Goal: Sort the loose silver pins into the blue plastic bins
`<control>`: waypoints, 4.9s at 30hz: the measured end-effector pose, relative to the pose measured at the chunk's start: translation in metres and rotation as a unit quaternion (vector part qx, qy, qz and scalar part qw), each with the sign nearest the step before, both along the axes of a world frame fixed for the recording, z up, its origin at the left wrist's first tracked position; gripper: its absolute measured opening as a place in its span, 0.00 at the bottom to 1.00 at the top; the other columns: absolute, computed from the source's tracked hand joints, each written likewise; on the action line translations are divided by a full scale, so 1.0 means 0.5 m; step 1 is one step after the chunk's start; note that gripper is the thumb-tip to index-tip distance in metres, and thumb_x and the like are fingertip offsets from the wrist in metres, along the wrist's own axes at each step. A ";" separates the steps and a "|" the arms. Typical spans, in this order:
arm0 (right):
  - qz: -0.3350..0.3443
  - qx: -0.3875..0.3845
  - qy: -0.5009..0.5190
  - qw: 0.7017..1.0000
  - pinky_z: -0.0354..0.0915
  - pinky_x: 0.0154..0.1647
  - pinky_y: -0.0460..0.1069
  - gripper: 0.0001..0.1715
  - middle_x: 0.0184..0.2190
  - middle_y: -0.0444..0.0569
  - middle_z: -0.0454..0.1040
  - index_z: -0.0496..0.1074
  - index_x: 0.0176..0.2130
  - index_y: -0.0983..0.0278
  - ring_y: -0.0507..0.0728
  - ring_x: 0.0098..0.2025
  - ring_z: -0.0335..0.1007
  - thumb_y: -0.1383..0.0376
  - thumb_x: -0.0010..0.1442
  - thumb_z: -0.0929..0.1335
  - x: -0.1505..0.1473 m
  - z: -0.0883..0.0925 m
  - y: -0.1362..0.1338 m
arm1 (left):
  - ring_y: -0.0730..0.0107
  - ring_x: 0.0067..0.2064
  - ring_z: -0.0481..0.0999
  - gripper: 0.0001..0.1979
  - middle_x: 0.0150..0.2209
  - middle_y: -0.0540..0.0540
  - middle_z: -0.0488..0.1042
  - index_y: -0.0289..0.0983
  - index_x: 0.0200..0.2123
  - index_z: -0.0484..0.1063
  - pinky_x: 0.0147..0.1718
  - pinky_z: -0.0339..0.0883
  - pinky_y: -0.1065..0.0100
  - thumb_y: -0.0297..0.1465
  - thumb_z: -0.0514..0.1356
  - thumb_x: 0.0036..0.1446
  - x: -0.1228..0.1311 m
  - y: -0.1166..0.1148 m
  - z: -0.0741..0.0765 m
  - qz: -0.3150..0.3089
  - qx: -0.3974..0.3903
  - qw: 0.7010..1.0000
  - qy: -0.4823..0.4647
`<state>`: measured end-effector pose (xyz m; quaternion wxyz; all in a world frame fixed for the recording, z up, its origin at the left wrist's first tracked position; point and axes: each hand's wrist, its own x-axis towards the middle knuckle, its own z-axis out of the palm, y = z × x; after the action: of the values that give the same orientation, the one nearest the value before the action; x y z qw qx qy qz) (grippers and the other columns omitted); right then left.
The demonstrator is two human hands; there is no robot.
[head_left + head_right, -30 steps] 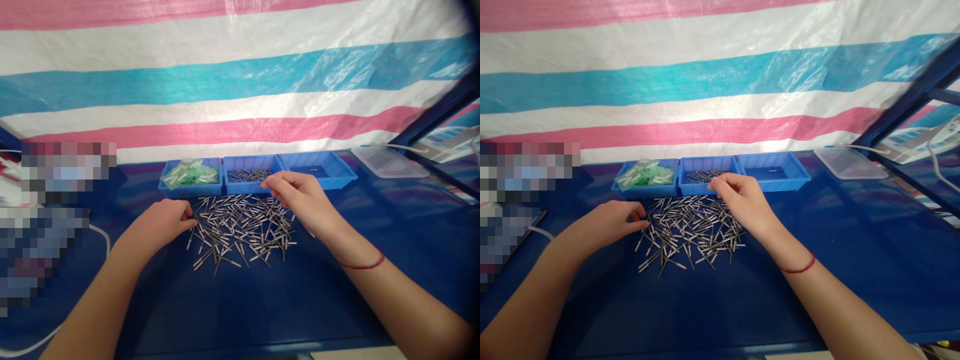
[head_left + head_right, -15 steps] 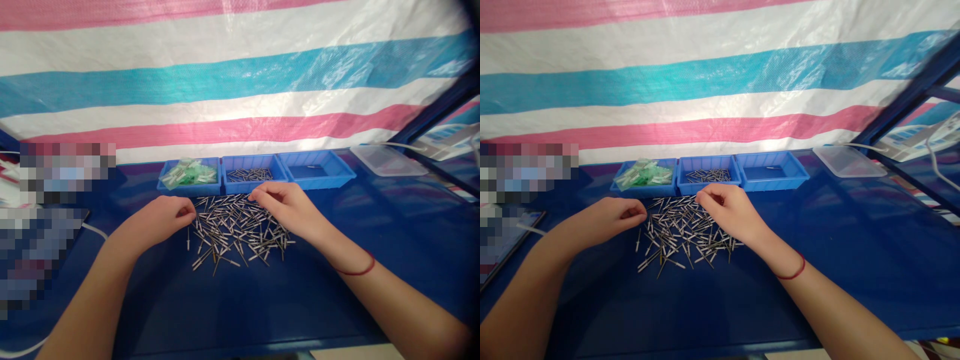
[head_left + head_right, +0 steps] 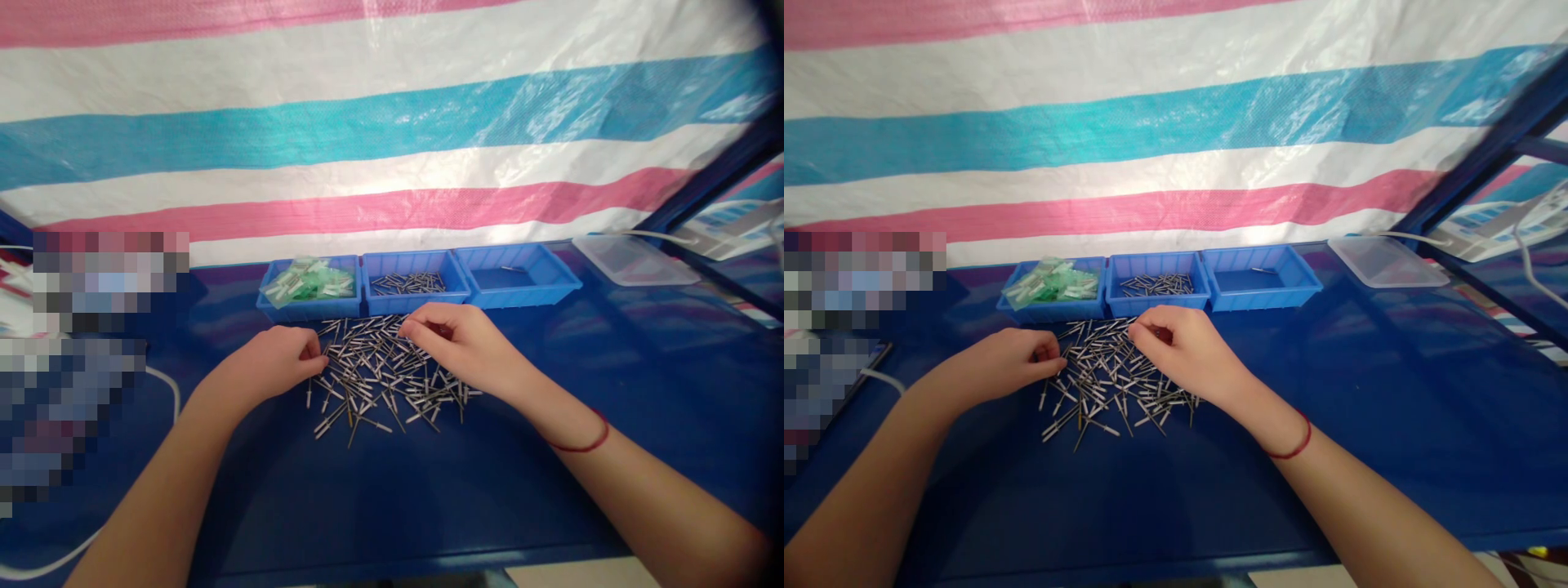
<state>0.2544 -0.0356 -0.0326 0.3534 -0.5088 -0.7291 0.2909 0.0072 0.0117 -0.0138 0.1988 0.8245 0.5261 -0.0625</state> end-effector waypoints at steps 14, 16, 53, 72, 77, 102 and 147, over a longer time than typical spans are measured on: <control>0.025 -0.036 0.124 0.991 0.63 0.33 0.48 0.11 0.33 0.48 0.76 0.74 0.34 0.63 0.54 0.33 0.68 0.59 0.59 0.66 -0.038 -0.014 -0.022 | 0.71 0.29 0.71 0.12 0.29 0.51 0.73 0.38 0.35 0.70 0.27 0.60 0.72 0.40 0.53 0.60 0.089 -0.068 0.011 -0.030 0.006 0.960 -0.278; 0.010 -0.039 0.143 0.989 0.64 0.33 0.49 0.11 0.31 0.48 0.76 0.74 0.32 0.63 0.54 0.32 0.68 0.58 0.58 0.67 -0.041 -0.013 -0.023 | 0.72 0.29 0.71 0.13 0.28 0.51 0.72 0.38 0.34 0.69 0.27 0.61 0.72 0.41 0.53 0.60 0.095 -0.070 0.005 -0.015 0.011 0.955 -0.294; -0.046 -0.127 0.278 0.951 0.50 0.19 0.45 0.13 0.19 0.42 0.62 0.74 0.30 0.64 0.47 0.21 0.54 0.57 0.57 0.67 -0.021 -0.022 0.003 | 0.72 0.33 0.72 0.15 0.37 0.48 0.74 0.37 0.44 0.69 0.33 0.66 0.69 0.41 0.57 0.59 0.089 -0.060 -0.010 -0.005 0.055 0.943 -0.329; -0.189 -0.190 0.497 0.825 0.41 0.13 0.45 0.09 0.21 0.40 0.57 0.71 0.27 0.64 0.44 0.16 0.45 0.60 0.53 0.67 0.042 -0.007 0.041 | 0.66 0.41 0.70 0.10 0.40 0.45 0.72 0.37 0.36 0.75 0.41 0.62 0.65 0.33 0.55 0.62 0.097 -0.071 -0.049 -0.218 0.143 0.958 -0.117; -0.149 -0.188 0.409 0.880 0.40 0.15 0.45 0.10 0.21 0.41 0.60 0.72 0.27 0.65 0.44 0.17 0.46 0.60 0.54 0.68 0.018 -0.014 0.028 | 0.65 0.42 0.70 0.09 0.42 0.46 0.72 0.37 0.36 0.74 0.39 0.61 0.64 0.31 0.54 0.61 0.106 -0.078 -0.049 -0.212 0.163 0.958 -0.106; -0.059 -0.084 0.256 0.961 0.61 0.26 0.46 0.11 0.23 0.44 0.72 0.73 0.26 0.64 0.49 0.24 0.64 0.58 0.51 0.72 -0.038 -0.012 -0.010 | 0.73 0.30 0.70 0.12 0.31 0.51 0.73 0.36 0.41 0.69 0.30 0.63 0.72 0.37 0.51 0.64 0.115 -0.077 -0.040 0.015 0.006 0.924 -0.382; -0.219 -0.120 0.480 0.841 0.45 0.14 0.43 0.07 0.23 0.42 0.61 0.75 0.29 0.63 0.44 0.18 0.50 0.62 0.52 0.69 0.037 0.001 0.035 | 0.64 0.45 0.69 0.10 0.42 0.47 0.73 0.40 0.40 0.74 0.40 0.53 0.63 0.38 0.56 0.62 0.096 -0.071 -0.055 -0.206 0.161 0.960 -0.101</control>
<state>0.2730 -0.0180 -0.0323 0.6502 -0.4902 -0.2971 0.4986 0.0552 -0.0241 -0.0411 0.0985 0.9381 0.3252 0.0668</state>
